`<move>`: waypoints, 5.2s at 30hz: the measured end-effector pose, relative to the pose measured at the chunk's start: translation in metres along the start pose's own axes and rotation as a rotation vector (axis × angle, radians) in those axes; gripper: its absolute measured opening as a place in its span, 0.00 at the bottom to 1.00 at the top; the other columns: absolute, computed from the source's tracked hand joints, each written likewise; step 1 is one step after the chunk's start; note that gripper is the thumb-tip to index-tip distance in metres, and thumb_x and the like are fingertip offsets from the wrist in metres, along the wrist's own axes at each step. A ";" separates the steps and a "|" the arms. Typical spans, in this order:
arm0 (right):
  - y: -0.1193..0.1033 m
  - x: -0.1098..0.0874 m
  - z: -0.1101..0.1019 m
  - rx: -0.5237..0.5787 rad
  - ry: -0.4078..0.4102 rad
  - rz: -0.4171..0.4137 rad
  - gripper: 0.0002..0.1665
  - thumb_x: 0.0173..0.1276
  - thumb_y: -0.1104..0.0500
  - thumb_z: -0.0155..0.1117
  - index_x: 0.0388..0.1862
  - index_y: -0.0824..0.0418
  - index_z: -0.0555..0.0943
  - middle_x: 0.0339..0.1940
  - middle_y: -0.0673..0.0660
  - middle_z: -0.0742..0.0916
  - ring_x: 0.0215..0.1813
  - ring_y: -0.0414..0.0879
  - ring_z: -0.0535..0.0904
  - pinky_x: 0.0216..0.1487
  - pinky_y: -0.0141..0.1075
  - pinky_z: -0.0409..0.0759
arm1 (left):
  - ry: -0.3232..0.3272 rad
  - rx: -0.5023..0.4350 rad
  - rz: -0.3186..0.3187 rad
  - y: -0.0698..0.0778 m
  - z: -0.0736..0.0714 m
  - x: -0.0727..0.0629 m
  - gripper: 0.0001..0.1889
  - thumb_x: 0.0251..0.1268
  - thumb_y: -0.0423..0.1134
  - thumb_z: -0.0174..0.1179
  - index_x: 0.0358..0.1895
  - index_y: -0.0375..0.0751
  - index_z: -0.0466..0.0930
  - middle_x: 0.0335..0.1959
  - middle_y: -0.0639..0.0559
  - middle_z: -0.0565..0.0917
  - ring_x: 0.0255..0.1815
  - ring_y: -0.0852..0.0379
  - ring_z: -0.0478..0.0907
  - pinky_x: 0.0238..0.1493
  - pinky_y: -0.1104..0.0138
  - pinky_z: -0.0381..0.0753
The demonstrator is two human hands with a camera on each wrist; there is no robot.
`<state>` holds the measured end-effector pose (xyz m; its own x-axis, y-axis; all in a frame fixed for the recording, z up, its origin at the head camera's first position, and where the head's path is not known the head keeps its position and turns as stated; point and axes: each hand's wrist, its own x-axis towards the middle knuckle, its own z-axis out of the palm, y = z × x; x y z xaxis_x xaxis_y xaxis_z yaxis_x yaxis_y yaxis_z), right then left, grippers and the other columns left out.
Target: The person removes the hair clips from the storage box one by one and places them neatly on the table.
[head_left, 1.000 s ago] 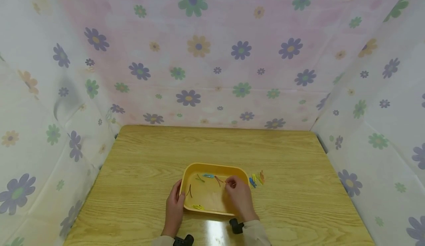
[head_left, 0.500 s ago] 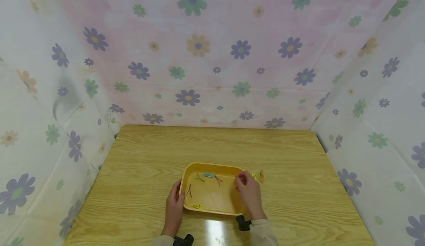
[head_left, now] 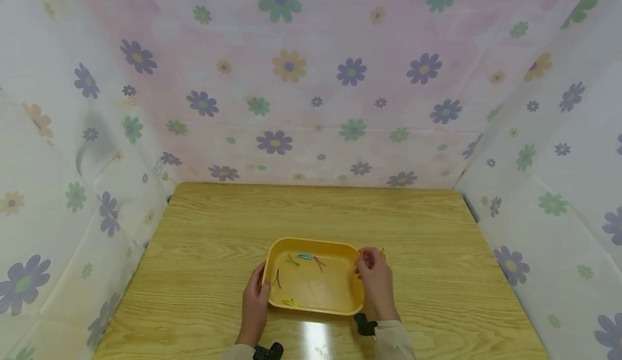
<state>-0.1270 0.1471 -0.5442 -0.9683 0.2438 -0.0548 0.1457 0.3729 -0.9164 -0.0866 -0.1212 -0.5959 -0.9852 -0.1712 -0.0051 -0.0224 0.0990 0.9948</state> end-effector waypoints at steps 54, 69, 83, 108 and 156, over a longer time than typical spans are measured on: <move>0.070 0.018 -0.049 0.078 0.106 0.234 0.19 0.66 0.60 0.54 0.55 0.65 0.71 0.40 0.63 0.80 0.35 0.48 0.79 0.33 0.31 0.79 | -0.005 -0.017 -0.004 0.000 0.001 -0.001 0.22 0.66 0.29 0.44 0.63 0.48 0.63 0.62 0.53 0.65 0.62 0.59 0.61 0.55 0.67 0.66; 0.089 0.029 -0.057 0.248 0.112 0.304 0.19 0.66 0.62 0.52 0.51 0.73 0.70 0.34 0.58 0.82 0.32 0.41 0.81 0.35 0.32 0.80 | -0.018 -0.022 0.019 -0.003 0.000 -0.001 0.22 0.65 0.28 0.42 0.63 0.46 0.63 0.62 0.50 0.65 0.62 0.55 0.62 0.53 0.67 0.69; 0.085 0.041 -0.063 0.332 0.043 0.414 0.24 0.68 0.54 0.51 0.51 0.73 0.71 0.28 0.54 0.84 0.30 0.42 0.81 0.33 0.33 0.80 | -0.005 0.009 0.031 -0.028 0.001 0.005 0.22 0.67 0.34 0.43 0.62 0.57 0.63 0.63 0.57 0.64 0.63 0.60 0.60 0.55 0.67 0.67; 0.097 0.058 -0.075 0.294 -0.166 0.447 0.24 0.66 0.55 0.53 0.51 0.74 0.72 0.27 0.56 0.84 0.29 0.46 0.82 0.28 0.31 0.80 | -0.017 -0.006 -0.014 0.003 0.000 -0.001 0.22 0.66 0.30 0.43 0.63 0.46 0.63 0.62 0.53 0.65 0.62 0.58 0.61 0.56 0.64 0.66; 0.092 0.067 -0.077 0.250 -0.142 0.415 0.22 0.68 0.50 0.49 0.41 0.71 0.70 0.22 0.56 0.83 0.25 0.46 0.81 0.24 0.32 0.79 | -0.012 -0.017 0.009 -0.005 -0.001 0.000 0.22 0.66 0.29 0.43 0.63 0.47 0.63 0.61 0.53 0.66 0.62 0.59 0.62 0.55 0.66 0.68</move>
<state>-0.1623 0.2670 -0.6016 -0.8598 0.1956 -0.4718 0.4877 0.0405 -0.8721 -0.0861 -0.1229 -0.6008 -0.9874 -0.1583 0.0024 -0.0110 0.0834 0.9965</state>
